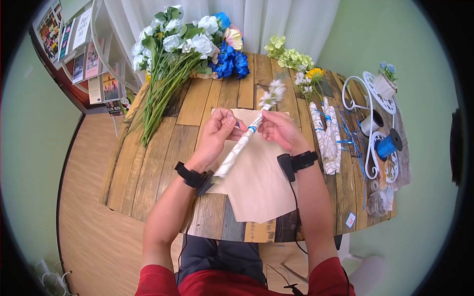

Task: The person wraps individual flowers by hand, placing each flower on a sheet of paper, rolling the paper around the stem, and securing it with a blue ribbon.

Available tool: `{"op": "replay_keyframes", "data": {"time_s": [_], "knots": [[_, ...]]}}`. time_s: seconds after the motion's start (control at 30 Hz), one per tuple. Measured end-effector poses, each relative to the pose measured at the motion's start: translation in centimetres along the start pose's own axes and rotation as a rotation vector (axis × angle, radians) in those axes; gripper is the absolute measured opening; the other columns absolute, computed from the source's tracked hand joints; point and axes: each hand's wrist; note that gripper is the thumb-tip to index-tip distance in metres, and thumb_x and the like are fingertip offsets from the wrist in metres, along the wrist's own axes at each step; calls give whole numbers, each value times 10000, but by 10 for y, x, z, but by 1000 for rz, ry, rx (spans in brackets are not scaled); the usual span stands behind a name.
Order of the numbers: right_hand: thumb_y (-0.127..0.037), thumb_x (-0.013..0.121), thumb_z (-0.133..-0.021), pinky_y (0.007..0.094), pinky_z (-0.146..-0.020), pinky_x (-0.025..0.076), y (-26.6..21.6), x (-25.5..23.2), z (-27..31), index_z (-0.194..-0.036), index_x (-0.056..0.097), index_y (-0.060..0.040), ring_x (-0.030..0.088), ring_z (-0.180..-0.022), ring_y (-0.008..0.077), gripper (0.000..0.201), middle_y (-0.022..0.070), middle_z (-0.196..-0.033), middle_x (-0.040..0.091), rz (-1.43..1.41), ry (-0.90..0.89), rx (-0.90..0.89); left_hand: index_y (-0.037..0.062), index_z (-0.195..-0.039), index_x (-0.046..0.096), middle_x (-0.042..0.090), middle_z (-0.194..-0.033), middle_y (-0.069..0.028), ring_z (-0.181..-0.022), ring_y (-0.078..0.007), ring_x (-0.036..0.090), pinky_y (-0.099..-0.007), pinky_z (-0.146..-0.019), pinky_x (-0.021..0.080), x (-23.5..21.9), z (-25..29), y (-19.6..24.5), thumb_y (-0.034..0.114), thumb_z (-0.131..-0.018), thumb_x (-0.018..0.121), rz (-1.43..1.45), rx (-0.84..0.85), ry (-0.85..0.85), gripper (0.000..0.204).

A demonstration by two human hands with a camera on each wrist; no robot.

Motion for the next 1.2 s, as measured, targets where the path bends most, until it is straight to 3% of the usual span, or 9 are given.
{"op": "replay_keyframes", "data": {"time_s": [0.07, 0.13, 0.17, 0.23, 0.33, 0.63, 0.97, 1.13, 1.2], "knots": [[-248, 629, -923, 297, -626, 477, 4, 2, -2, -1014, 625, -9, 594, -662, 169, 255, 73, -833, 655, 206, 132, 65, 54, -1041, 449, 658, -949, -91, -848, -155, 675, -276, -754, 553, -2, 3, -2, 187, -1046, 450, -23, 15, 5, 133], [-207, 671, -894, 268, -635, 469, 8, 12, -7, -1019, 638, 16, 575, -666, 110, 257, 55, -851, 667, 809, 465, -360, 54, -1026, 473, 645, -909, -64, -826, -127, 641, -271, -745, 534, -6, 4, -4, 169, -1043, 460, -275, 79, -57, 117], [-207, 671, -894, 268, -635, 469, 8, 16, -5, -1019, 638, 16, 575, -666, 110, 257, 55, -851, 667, 813, 462, -354, 54, -1026, 473, 645, -909, -64, -826, -127, 641, -271, -745, 534, -8, 5, -4, 169, -1043, 460, -270, 77, -53, 117], [-133, 701, -857, 259, -657, 478, -9, 51, 17, -1034, 643, 34, 564, -681, 85, 250, 40, -840, 672, 755, 158, -600, 15, -997, 493, 643, -843, -54, -779, -101, 627, -261, -709, 526, -8, 8, -5, 130, -1020, 504, -357, 26, -63, 118], [-84, 709, -830, 257, -677, 489, -4, 77, 34, -1081, 640, 34, 560, -698, 85, 286, 30, -824, 666, 867, -59, -442, 17, -969, 499, 641, -829, -48, -760, -96, 616, -264, -692, 517, -12, 9, -2, 130, -1017, 515, -369, 37, -48, 124], [-72, 712, -839, 264, -654, 506, 25, 67, 17, -853, 681, 48, 619, -668, 98, 124, 48, -723, 677, 799, 177, -424, 19, -1002, 530, 663, -912, -65, -786, -110, 654, -246, -691, 529, -21, 7, -7, 157, -1008, 544, -255, 5, 72, 139], [-112, 627, -932, 229, -565, 460, 35, 67, 7, -932, 636, 35, 573, -610, 80, 147, 57, -790, 678, 382, 121, -329, 36, -918, 611, 690, -984, -81, -778, -98, 649, -236, -680, 498, -25, 12, 9, 173, -927, 679, -382, -121, 54, 153], [-101, 631, -923, 214, -505, 434, 36, 72, 10, -909, 643, 19, 543, -563, 62, 122, 47, -766, 663, 465, 16, -171, 54, -836, 645, 711, -931, -24, -779, -91, 628, -243, -722, 464, -27, 10, 7, 139, -842, 751, -547, 173, -88, 136], [-96, 631, -918, 208, -507, 435, 37, 74, 10, -901, 645, 21, 546, -567, 62, 119, 43, -769, 661, 488, -37, -130, 48, -844, 646, 713, -891, -30, -763, -95, 631, -253, -708, 473, -25, 10, 8, 136, -837, 753, -645, 121, -61, 138]]}}
Point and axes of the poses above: each hand's wrist, its own z-axis away from the middle knuckle, its own x-axis out of the palm, y = z × x
